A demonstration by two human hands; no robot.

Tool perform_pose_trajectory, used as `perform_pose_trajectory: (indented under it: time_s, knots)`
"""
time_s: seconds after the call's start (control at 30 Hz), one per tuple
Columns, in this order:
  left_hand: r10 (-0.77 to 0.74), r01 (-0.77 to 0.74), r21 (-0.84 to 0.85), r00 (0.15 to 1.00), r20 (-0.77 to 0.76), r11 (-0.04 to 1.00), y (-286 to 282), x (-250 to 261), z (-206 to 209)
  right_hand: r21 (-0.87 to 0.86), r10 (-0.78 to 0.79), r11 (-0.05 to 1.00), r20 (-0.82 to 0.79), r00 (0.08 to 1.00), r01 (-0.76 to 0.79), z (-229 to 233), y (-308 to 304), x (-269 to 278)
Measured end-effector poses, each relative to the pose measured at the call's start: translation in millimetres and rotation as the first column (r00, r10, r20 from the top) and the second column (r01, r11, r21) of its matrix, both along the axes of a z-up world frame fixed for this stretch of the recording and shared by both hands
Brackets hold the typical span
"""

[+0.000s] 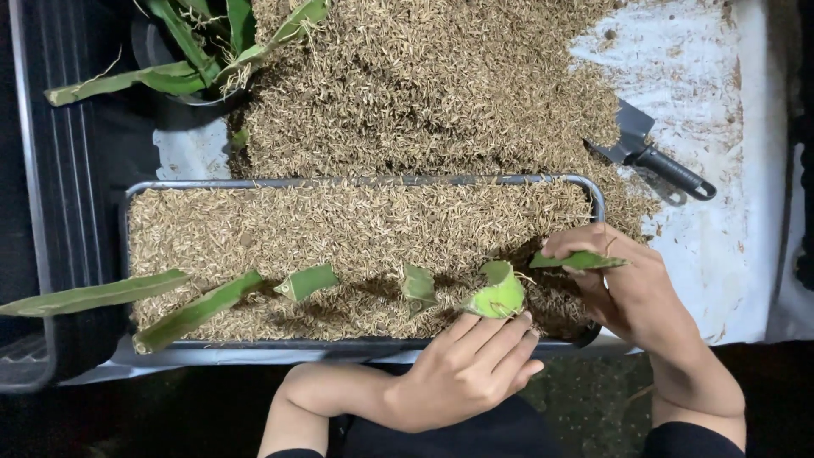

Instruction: Planting plant cuttings into a tray filled with rice husk using a trowel and hands.

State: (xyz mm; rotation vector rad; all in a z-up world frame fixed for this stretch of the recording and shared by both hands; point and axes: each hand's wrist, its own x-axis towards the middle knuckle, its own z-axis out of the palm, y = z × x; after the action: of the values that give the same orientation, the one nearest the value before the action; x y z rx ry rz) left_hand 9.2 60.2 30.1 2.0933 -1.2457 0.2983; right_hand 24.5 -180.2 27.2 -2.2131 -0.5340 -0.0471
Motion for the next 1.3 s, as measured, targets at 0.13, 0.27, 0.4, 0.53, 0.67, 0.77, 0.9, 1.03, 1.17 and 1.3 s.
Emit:
perform_pose_trajectory:
  time_s: [0.13, 0.27, 0.4, 0.53, 0.67, 0.77, 0.9, 1.03, 1.17, 1.3]
  knots:
    - [-0.042, 0.044, 0.076, 0.999, -0.026, 0.996, 4.3, -3.5, -1.0, 0.051, -0.028, 0.998, 0.001, 1.0, 0.027, 0.8, 3.4, -1.8]
    - [-0.049, 0.053, 0.102, 0.998, -0.048, 0.993, -2.1, -3.3, -6.3, -0.022, -0.015, 1.0, 0.028, 0.999, 0.015, 0.3, 3.9, -7.8]
    - [-0.015, 0.018, 0.132, 1.0, -0.026, 0.991, -8.4, 1.1, -2.8, 0.011, -0.042, 0.999, 0.012, 0.999, 0.042, 10.7, 6.7, -11.6]
    - [0.067, -0.066, -0.029, 0.997, 0.041, 0.997, -14.8, 3.4, 1.8, -0.024, -0.054, 0.998, -0.016, 0.998, 0.053, 20.5, 7.5, -14.3]
    - [0.038, -0.05, -0.075, 0.989, -0.142, 0.996, -28.3, -5.1, -11.8, -0.131, -0.07, 0.988, 0.09, 0.993, 0.081, 25.5, 6.7, -14.3]
    - [0.095, -0.087, 0.072, 0.989, -0.111, 0.994, -35.1, -5.9, -10.8, -0.273, -0.152, 0.943, 0.149, 0.977, 0.188, 25.9, 6.1, -16.5]
    - [0.098, -0.071, 0.157, 0.98, -0.174, 0.985, -40.1, -3.3, -7.9, -0.257, -0.139, 0.95, 0.163, 0.977, 0.179, 26.6, 4.8, -14.6]
    - [0.087, -0.074, 0.072, 0.977, -0.194, 0.995, -40.7, -3.9, -12.2, -0.2, -0.078, 0.975, 0.072, 0.994, 0.091, 35.0, 2.0, -8.8]
    - [0.035, -0.007, 0.09, 0.952, -0.304, 0.996, -42.2, -0.4, -9.7, -0.168, -0.053, 0.984, 0.04, 0.998, 0.059, 37.7, 5.9, -6.5]
    - [0.012, -0.002, 0.031, 0.943, -0.332, 1.0, -42.2, 4.0, -5.7, -0.2, -0.004, 0.979, 0.101, 0.995, 0.024, 27.9, -6.9, -10.0]
